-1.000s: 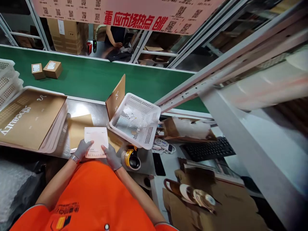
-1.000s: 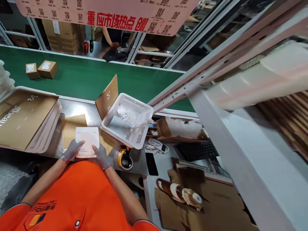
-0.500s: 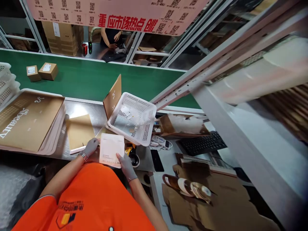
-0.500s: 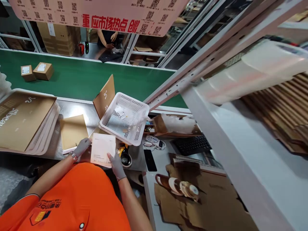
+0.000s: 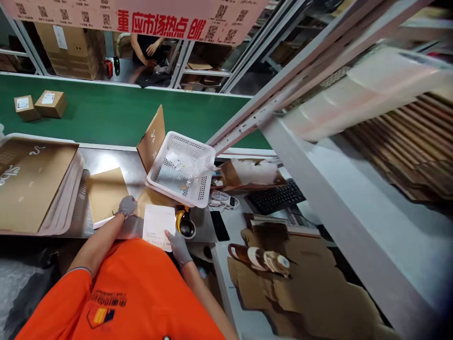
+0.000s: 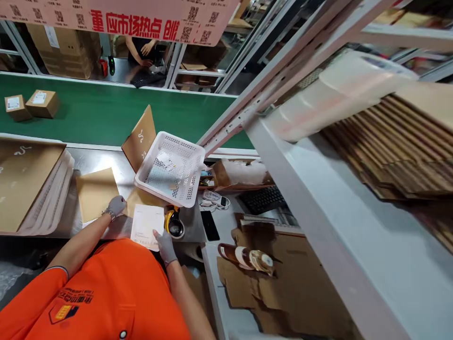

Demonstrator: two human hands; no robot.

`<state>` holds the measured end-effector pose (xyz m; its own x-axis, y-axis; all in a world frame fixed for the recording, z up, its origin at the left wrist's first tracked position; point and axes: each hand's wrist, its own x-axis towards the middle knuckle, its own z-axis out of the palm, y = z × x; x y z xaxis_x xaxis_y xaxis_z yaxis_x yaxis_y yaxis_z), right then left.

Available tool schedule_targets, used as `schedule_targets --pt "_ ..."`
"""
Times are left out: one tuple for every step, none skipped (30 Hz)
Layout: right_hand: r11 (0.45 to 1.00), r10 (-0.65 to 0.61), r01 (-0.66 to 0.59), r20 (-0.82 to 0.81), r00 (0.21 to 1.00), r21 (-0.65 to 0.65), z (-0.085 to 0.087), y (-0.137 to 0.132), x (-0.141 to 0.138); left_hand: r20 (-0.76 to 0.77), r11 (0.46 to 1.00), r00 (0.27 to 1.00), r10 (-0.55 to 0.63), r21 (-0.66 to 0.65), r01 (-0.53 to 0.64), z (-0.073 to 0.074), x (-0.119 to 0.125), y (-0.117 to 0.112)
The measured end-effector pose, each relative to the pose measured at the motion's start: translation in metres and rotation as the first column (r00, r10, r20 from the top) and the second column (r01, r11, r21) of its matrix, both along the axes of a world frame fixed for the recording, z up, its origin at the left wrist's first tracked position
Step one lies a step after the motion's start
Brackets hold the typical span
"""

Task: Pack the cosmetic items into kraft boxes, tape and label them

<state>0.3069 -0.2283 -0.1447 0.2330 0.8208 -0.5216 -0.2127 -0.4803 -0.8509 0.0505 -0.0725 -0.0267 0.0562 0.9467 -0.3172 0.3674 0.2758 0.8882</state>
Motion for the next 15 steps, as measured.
schedule_targets --pt "1.000 0.016 -0.016 -0.006 1.000 -0.002 -0.002 0.003 -0.001 -0.029 1.000 0.999 0.014 0.009 -0.014 0.002 -0.005 0.001" --pt "0.999 0.034 -0.034 -0.001 0.999 0.008 -0.004 0.008 -0.003 -0.057 0.999 0.998 0.032 0.017 -0.031 0.003 -0.013 0.001" --pt "0.998 0.055 -0.055 0.016 0.998 0.030 -0.006 0.013 -0.006 -0.082 0.998 0.995 0.054 0.023 -0.053 0.005 -0.022 0.002" --pt "0.995 0.072 -0.074 0.048 0.996 0.059 -0.007 0.019 -0.009 -0.115 0.996 0.990 0.085 0.035 -0.081 0.007 -0.032 0.001" --pt "0.992 0.084 -0.092 0.088 0.993 0.087 -0.008 0.026 -0.011 -0.164 0.991 0.979 0.123 0.064 -0.114 0.010 -0.044 0.000" --pt "0.989 0.091 -0.105 0.129 0.988 0.106 -0.008 0.033 -0.014 -0.225 0.984 0.961 0.161 0.113 -0.139 0.012 -0.056 -0.003" --pt "0.988 0.099 -0.116 0.159 0.982 0.105 -0.009 0.041 -0.015 -0.293 0.973 0.936 0.193 0.181 -0.144 0.014 -0.069 -0.006" --pt "0.988 0.116 -0.132 0.180 0.977 0.085 -0.009 0.048 -0.016 -0.360 0.958 0.908 0.215 0.256 -0.126 0.016 -0.080 -0.011" --pt "0.987 0.143 -0.155 0.206 0.968 0.045 -0.009 0.056 -0.016 -0.422 0.943 0.878 0.224 0.322 -0.085 0.018 -0.089 -0.017" --pt "0.984 0.175 -0.179 0.252 0.952 -0.004 -0.008 0.062 -0.015 -0.472 0.931 0.855 0.216 0.363 -0.035 0.018 -0.096 -0.024" --pt "0.979 0.202 -0.197 0.326 0.924 -0.048 -0.006 0.068 -0.013 -0.506 0.928 0.840 0.195 0.372 0.009 0.018 -0.100 -0.031" --pt "0.976 0.215 -0.206 0.420 0.882 -0.068 -0.002 0.073 -0.012 -0.530 0.931 0.831 0.169 0.362 0.042 0.016 -0.101 -0.037" --pt "0.976 0.210 -0.211 0.514 0.832 -0.057 0.003 0.077 -0.012 -0.546 0.939 0.825 0.146 0.339 0.058 0.014 -0.100 -0.043" --pt "0.977 0.184 -0.215 0.582 0.792 -0.017 0.010 0.081 -0.014 -0.553 0.948 0.824 0.124 0.312 0.067 0.011 -0.096 -0.048" --pt "0.973 0.160 -0.227 0.602 0.782 0.036 0.018 0.084 -0.019 -0.553 0.955 0.827 0.103 0.287 0.073 0.007 -0.091 -0.052"
